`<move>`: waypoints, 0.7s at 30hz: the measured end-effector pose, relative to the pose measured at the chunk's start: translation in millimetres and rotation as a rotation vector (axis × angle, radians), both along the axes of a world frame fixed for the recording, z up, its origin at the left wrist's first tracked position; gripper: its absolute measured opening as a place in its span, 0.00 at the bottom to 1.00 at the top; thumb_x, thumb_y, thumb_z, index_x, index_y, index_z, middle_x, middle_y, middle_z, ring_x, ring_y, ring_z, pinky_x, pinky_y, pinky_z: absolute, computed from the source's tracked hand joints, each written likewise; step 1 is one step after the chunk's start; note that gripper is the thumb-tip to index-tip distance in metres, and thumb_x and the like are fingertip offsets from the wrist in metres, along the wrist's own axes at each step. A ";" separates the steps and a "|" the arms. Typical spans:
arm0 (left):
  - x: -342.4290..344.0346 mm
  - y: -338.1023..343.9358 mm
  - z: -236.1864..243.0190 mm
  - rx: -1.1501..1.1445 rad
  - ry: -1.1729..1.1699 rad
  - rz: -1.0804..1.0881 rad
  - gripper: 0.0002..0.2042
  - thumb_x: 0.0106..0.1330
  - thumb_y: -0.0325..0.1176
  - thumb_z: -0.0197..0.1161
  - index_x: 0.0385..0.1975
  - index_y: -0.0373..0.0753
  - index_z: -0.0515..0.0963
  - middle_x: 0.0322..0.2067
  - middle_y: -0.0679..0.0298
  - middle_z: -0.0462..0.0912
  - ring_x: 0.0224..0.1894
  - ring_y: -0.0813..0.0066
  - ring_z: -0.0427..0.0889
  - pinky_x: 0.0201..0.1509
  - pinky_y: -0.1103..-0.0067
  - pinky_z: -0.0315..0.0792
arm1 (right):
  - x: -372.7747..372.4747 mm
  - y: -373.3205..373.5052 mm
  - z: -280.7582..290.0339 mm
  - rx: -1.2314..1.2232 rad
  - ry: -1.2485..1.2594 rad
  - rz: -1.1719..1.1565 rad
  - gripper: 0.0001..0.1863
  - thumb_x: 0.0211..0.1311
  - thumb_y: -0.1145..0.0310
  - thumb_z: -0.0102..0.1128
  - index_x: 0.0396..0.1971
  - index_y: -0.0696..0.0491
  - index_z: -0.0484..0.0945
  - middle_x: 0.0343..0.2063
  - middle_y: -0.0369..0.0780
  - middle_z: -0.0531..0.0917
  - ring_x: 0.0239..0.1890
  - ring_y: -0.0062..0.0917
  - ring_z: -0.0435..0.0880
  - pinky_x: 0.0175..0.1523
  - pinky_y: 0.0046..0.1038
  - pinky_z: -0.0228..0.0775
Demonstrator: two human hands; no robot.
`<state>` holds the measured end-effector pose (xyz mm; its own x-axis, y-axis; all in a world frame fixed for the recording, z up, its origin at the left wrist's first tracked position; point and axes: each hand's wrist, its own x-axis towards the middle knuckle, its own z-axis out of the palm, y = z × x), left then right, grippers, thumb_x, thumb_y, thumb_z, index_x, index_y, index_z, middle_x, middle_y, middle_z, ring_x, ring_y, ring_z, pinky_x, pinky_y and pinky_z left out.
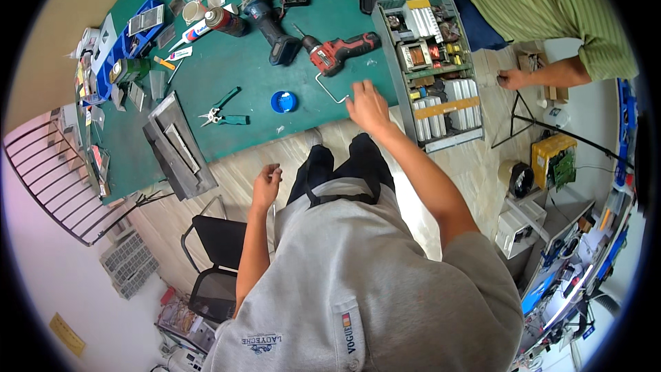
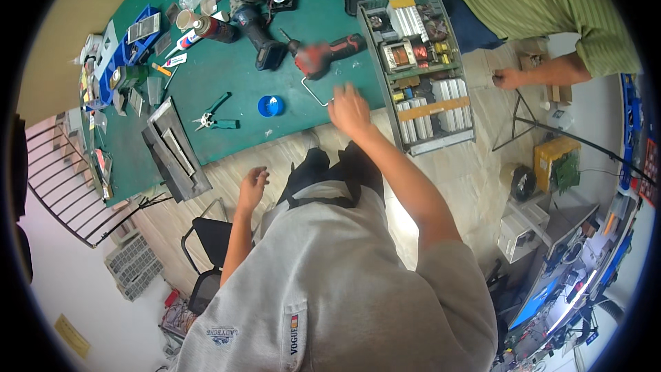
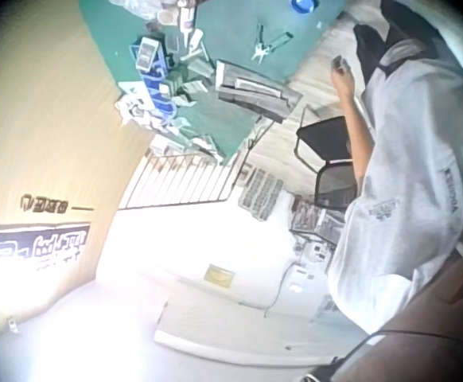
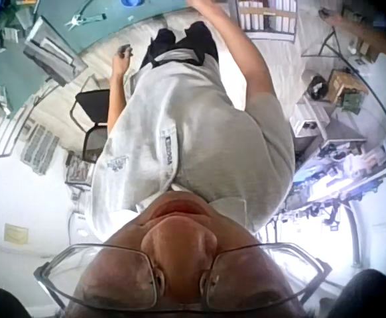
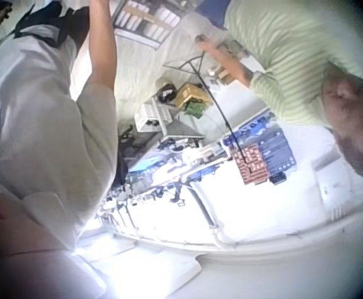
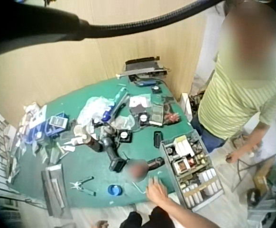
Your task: The person removes the cover from an electronic device, uses a power drill to unscrew internal components, and then uses a screwdriver to remove a smaller metal piece.
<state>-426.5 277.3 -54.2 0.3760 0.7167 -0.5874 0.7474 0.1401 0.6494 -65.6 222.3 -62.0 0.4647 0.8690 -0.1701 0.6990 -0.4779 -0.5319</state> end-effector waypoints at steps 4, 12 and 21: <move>-34.0 -19.5 -11.7 -0.060 -0.069 0.158 0.18 0.71 0.37 0.56 0.51 0.28 0.75 0.39 0.54 0.84 0.36 0.70 0.85 0.43 0.76 0.77 | 52.0 71.9 -32.4 0.159 -0.394 0.158 0.25 0.55 0.71 0.60 0.54 0.59 0.69 0.55 0.49 0.72 0.60 0.43 0.71 0.63 0.42 0.64; -88.0 -49.1 -22.8 -0.099 -0.076 0.400 0.17 0.71 0.36 0.56 0.49 0.28 0.76 0.36 0.57 0.84 0.34 0.73 0.84 0.42 0.78 0.77 | 61.5 146.9 -19.2 -0.351 -0.402 0.384 0.31 0.62 0.70 0.54 0.66 0.56 0.61 0.61 0.50 0.69 0.65 0.42 0.66 0.72 0.46 0.49; -129.0 -37.5 -57.8 -0.134 -0.096 0.442 0.17 0.71 0.38 0.54 0.52 0.32 0.75 0.39 0.58 0.85 0.34 0.75 0.84 0.36 0.79 0.75 | -8.4 152.3 4.4 -0.052 -0.248 0.172 0.29 0.53 0.70 0.63 0.56 0.60 0.67 0.52 0.53 0.73 0.53 0.49 0.74 0.58 0.42 0.69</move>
<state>-555.6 239.8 -112.0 0.1089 0.7408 -0.6629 0.5348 0.5184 0.6672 -74.0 374.6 -57.6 0.3449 0.9314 -0.1161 0.8774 -0.3638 -0.3126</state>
